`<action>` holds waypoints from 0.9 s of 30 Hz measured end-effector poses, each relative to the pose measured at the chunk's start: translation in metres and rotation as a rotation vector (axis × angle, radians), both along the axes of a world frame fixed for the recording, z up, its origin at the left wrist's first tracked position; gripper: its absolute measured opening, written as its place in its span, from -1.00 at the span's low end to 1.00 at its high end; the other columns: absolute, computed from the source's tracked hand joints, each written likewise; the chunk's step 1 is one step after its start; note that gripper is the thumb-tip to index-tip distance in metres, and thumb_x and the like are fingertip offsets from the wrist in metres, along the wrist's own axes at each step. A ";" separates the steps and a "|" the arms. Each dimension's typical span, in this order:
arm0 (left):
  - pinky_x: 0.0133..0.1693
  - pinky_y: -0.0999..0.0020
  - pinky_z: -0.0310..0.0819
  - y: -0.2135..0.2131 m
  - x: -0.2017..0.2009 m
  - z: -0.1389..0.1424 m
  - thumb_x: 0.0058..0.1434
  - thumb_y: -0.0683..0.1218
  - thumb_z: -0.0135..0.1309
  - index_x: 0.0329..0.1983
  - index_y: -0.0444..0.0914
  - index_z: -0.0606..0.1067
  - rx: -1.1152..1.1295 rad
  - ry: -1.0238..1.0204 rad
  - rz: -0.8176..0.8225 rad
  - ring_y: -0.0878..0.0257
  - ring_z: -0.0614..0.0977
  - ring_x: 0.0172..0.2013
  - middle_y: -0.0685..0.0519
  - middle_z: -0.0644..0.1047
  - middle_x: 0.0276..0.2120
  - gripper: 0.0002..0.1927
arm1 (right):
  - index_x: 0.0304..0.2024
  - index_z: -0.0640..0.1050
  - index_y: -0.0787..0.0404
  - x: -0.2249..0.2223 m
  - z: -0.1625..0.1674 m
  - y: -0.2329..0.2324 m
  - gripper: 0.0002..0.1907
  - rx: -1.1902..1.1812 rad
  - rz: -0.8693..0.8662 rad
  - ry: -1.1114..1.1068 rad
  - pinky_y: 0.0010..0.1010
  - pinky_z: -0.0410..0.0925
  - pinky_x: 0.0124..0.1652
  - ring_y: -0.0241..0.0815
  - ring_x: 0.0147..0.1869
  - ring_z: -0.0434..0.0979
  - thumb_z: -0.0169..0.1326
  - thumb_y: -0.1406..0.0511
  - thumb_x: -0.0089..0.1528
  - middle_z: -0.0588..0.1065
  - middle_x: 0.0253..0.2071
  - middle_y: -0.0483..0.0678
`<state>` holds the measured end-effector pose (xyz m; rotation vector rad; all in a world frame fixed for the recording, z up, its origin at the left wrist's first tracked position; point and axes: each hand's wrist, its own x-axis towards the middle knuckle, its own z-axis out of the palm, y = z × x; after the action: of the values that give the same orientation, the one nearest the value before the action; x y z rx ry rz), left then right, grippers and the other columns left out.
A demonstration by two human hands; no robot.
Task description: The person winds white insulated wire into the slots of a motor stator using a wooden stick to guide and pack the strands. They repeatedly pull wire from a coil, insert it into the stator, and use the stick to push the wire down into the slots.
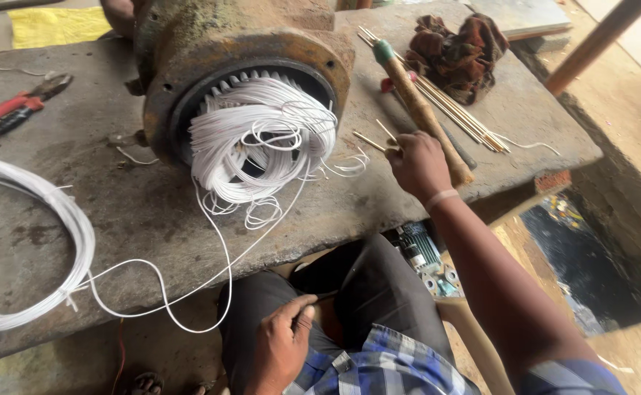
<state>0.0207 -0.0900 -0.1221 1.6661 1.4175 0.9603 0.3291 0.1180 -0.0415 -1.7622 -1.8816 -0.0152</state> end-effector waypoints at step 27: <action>-0.33 0.53 0.66 0.030 0.030 0.070 0.34 -0.11 0.12 -0.06 -0.40 0.61 0.026 -0.604 -0.004 0.41 0.68 -0.44 0.05 0.65 -0.44 -0.75 | 0.30 0.46 0.22 -0.077 -0.002 -0.185 -0.54 -0.589 0.453 0.974 -0.62 0.27 -0.39 -0.45 -0.38 0.24 -0.06 0.23 0.37 0.32 -0.28 -0.26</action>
<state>0.0502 -0.0601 -0.0519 1.2383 0.9919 1.3412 0.2519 -0.0671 -0.0434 -1.2014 -1.5092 1.4082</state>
